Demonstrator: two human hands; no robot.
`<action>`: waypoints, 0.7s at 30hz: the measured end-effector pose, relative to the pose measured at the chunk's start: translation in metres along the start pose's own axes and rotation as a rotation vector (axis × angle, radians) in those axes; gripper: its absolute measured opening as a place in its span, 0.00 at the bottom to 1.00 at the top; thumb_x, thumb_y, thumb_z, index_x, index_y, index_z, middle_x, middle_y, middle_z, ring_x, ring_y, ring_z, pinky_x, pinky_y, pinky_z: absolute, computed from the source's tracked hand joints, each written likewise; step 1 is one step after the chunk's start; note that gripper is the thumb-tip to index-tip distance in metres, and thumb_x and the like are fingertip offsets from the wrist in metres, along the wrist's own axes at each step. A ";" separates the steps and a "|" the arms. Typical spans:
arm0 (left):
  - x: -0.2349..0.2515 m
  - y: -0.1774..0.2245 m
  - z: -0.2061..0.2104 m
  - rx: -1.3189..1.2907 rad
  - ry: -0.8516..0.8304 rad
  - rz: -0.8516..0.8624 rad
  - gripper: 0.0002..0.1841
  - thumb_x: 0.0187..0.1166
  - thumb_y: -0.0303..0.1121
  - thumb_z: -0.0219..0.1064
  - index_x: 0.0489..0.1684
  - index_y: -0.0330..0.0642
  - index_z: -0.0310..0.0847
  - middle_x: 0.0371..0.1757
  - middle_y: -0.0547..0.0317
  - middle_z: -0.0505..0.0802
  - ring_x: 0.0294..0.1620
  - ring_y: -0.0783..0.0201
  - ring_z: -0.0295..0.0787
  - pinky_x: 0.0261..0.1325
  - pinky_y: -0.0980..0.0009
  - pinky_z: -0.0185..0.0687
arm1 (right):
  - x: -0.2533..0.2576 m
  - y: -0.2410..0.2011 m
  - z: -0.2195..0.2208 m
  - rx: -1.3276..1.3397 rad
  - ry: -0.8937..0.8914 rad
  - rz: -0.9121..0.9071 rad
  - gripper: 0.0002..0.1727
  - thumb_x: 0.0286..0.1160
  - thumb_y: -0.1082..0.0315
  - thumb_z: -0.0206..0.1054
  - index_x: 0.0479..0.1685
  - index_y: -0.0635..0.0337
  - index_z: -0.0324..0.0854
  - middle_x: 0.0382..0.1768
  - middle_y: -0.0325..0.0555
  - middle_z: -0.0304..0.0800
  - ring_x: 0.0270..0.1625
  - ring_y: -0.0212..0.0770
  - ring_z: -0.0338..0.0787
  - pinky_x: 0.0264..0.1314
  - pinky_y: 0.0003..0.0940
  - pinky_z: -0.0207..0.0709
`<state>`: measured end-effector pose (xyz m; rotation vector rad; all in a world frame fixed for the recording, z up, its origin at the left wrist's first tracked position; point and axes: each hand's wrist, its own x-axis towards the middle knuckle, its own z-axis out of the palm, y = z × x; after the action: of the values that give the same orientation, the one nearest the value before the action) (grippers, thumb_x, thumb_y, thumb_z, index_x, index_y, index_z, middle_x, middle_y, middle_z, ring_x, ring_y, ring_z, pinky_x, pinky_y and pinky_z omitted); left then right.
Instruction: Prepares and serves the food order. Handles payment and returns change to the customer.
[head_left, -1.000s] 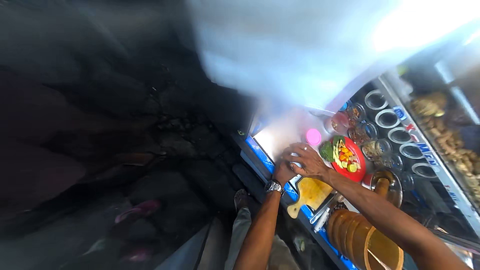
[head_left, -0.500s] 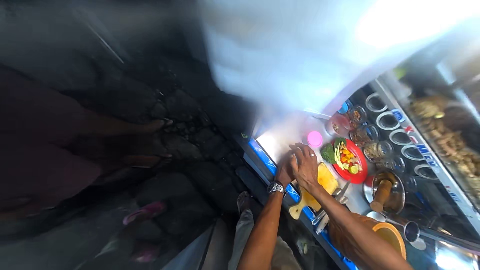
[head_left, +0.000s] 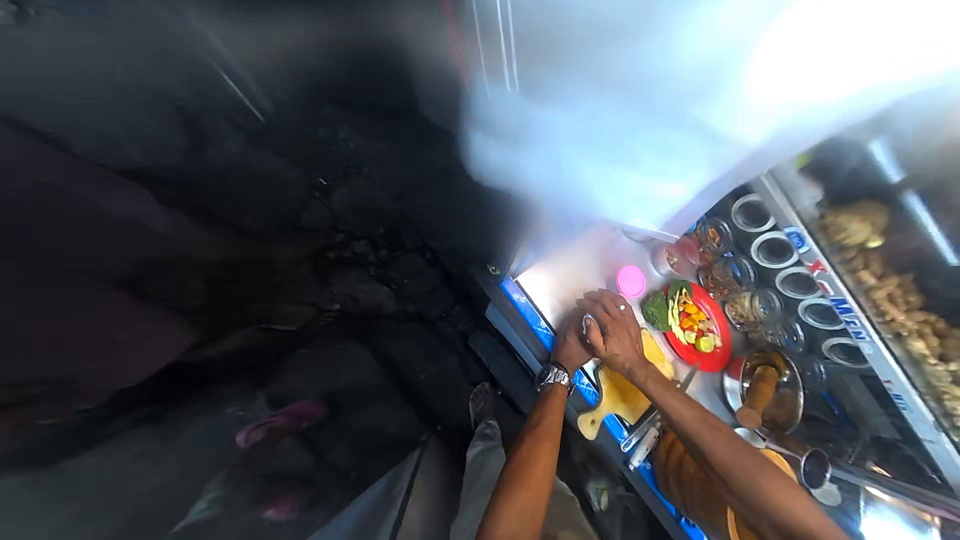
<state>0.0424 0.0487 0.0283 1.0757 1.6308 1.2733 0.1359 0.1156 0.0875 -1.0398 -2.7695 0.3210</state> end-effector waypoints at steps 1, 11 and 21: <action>0.001 0.002 -0.001 0.003 -0.022 -0.017 0.32 0.70 0.31 0.73 0.74 0.22 0.74 0.70 0.30 0.86 0.76 0.44 0.81 0.83 0.55 0.68 | 0.000 -0.010 0.003 -0.013 0.046 0.111 0.28 0.87 0.54 0.42 0.66 0.49 0.88 0.71 0.45 0.87 0.79 0.51 0.79 0.84 0.52 0.66; 0.005 0.009 -0.009 0.069 -0.117 -0.120 0.42 0.57 0.40 0.85 0.72 0.23 0.75 0.67 0.32 0.87 0.73 0.45 0.83 0.80 0.55 0.71 | 0.010 0.021 -0.028 -0.031 -0.243 -0.271 0.27 0.89 0.47 0.47 0.78 0.41 0.79 0.84 0.41 0.75 0.91 0.51 0.63 0.93 0.61 0.50; 0.006 0.002 -0.002 0.027 -0.090 -0.059 0.29 0.79 0.34 0.68 0.77 0.27 0.72 0.73 0.35 0.85 0.79 0.49 0.78 0.85 0.56 0.66 | 0.006 -0.023 0.005 -0.048 0.043 0.265 0.29 0.88 0.52 0.41 0.69 0.52 0.85 0.73 0.48 0.85 0.80 0.52 0.77 0.86 0.55 0.62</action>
<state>0.0390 0.0535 0.0298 1.0781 1.6045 1.1506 0.1163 0.1017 0.0894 -1.4121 -2.6138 0.2631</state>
